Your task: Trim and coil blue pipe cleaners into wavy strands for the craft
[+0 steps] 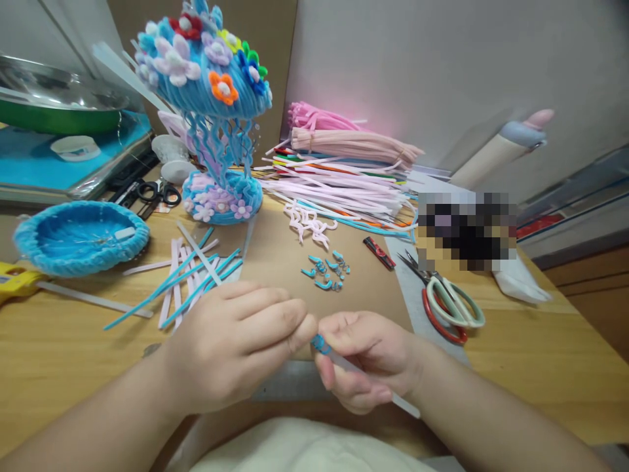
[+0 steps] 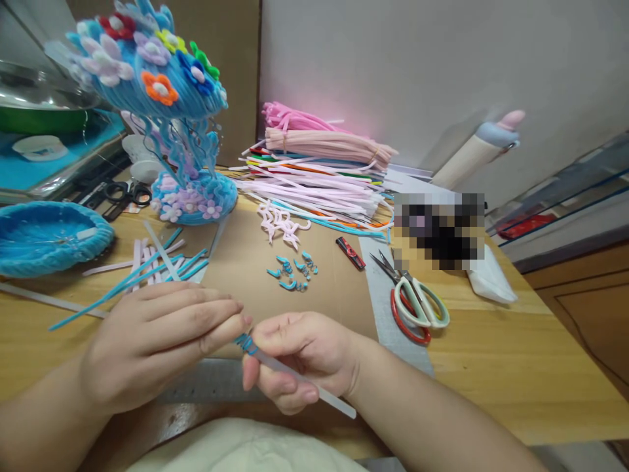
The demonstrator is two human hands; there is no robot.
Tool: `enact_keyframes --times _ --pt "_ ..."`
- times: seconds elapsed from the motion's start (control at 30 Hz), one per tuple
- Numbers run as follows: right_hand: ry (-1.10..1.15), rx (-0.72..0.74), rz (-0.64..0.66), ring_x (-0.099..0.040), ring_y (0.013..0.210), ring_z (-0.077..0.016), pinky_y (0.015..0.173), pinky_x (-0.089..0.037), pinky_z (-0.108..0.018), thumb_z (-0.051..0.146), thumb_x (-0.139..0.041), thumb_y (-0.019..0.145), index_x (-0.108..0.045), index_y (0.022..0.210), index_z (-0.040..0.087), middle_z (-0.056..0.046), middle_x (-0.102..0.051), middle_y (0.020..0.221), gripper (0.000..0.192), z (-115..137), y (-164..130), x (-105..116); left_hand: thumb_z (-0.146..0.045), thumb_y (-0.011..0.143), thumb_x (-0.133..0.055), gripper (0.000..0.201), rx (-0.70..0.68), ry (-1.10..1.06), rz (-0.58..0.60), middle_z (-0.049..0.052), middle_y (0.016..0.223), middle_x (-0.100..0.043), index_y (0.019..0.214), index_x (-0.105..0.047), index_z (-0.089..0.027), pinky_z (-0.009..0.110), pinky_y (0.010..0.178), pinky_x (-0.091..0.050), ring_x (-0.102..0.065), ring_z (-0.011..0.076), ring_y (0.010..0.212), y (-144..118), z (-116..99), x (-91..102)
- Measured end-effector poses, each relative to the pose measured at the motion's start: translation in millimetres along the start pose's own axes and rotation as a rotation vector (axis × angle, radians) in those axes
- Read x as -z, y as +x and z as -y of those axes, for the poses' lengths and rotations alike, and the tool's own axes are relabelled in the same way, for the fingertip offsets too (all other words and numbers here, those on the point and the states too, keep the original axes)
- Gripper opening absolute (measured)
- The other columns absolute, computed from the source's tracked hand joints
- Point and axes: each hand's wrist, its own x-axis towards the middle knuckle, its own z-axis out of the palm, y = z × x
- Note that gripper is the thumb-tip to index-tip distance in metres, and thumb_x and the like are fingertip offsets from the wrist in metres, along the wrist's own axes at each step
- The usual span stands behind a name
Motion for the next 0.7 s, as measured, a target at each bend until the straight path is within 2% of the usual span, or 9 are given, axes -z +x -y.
enact_keyframes --times 0.1,0.17,0.23,0.3,0.43,0.53,0.63,0.7 --pt "-0.185 0.108 -0.2 -0.043 0.03 -0.0036 0.03 -0.031 -0.013 0.026 -0.049 0.089 -0.063 0.085 0.006 0.001 -0.056 0.053 0.024 6 -1 -6 -0.016 0.095 -0.037 0.024 0.057 0.035 0.02 0.01 0.098 -0.069 0.103 -0.06 -0.013 0.033 0.072 -0.041 -0.062 0.0198 0.085 1 4 -2.2" --pt "-0.298 0.134 -0.301 -0.05 0.033 -0.0052 0.029 -0.032 -0.012 0.029 -0.047 0.09 -0.061 0.089 0.009 -0.001 -0.06 0.059 0.024 8 0 -9 -0.017 0.095 -0.037 0.025 0.12 0.004 0.1 0.009 0.095 -0.067 0.102 -0.061 -0.015 0.032 0.067 -0.04 -0.06 0.0191 0.081 1 4 -4.2" --pt "-0.377 0.102 -0.341 -0.051 0.033 -0.0063 0.028 -0.031 -0.012 0.036 -0.047 0.09 -0.059 0.086 0.011 -0.001 -0.06 0.058 0.029 7 3 -11 -0.02 0.095 -0.038 0.025 0.176 -0.054 0.211 0.006 0.086 -0.064 0.099 -0.062 -0.017 0.03 0.062 -0.037 -0.057 0.0177 0.073 2 2 -6.1" --pt "-0.457 0.068 -0.354 -0.047 0.031 -0.0054 0.027 -0.03 -0.013 0.042 -0.047 0.089 -0.057 0.081 0.012 0.002 -0.056 0.052 0.032 5 4 -12 -0.024 0.095 -0.04 0.025 0.21 -0.111 0.294 0.004 0.078 -0.06 0.093 -0.064 -0.018 0.029 0.058 -0.035 -0.054 0.0167 0.067 4 -1 -7.7" --pt "-0.782 0.015 -0.469 -0.043 0.033 -0.0047 0.032 -0.029 -0.014 0.041 -0.05 0.088 -0.052 0.075 0.017 0.007 -0.05 0.05 0.028 10 -2 -13 -0.033 0.092 -0.046 0.026 0.262 -0.122 0.368 0.003 0.072 -0.057 0.088 -0.066 -0.018 0.028 0.055 -0.035 -0.052 0.0163 0.063 7 1 -7.1" --pt "-1.145 0.032 -0.674 -0.045 0.042 -0.0065 0.042 -0.036 -0.018 0.041 -0.051 0.087 -0.052 0.072 0.017 0.006 -0.049 0.054 0.028 27 -17 -11 -0.032 0.093 -0.043 0.028 0.413 0.002 0.331 0.004 0.077 -0.058 0.094 -0.066 -0.018 0.029 0.059 -0.038 -0.055 0.018 0.068 6 12 -0.2" --pt "-1.487 0.249 -1.052 -0.049 0.054 -0.0101 0.052 -0.038 -0.022 0.042 -0.049 0.087 -0.06 0.08 0.019 0.003 -0.052 0.062 0.027 45 -32 0 -0.035 0.092 -0.042 0.03 0.663 0.139 0.195 0.006 0.085 -0.061 0.092 -0.067 -0.018 0.031 0.067 -0.041 -0.058 0.0205 0.077 3 24 9.9" --pt "-1.662 0.314 -1.273 -0.051 0.058 -0.0126 0.055 -0.037 -0.024 0.042 -0.049 0.086 -0.062 0.081 0.02 0.001 -0.057 0.066 0.027 54 -37 10 -0.035 0.092 -0.042 0.031 0.788 0.18 0.11 0.005 0.086 -0.063 0.093 -0.068 -0.019 0.031 0.068 -0.042 -0.059 0.0207 0.078 1 29 14.0"
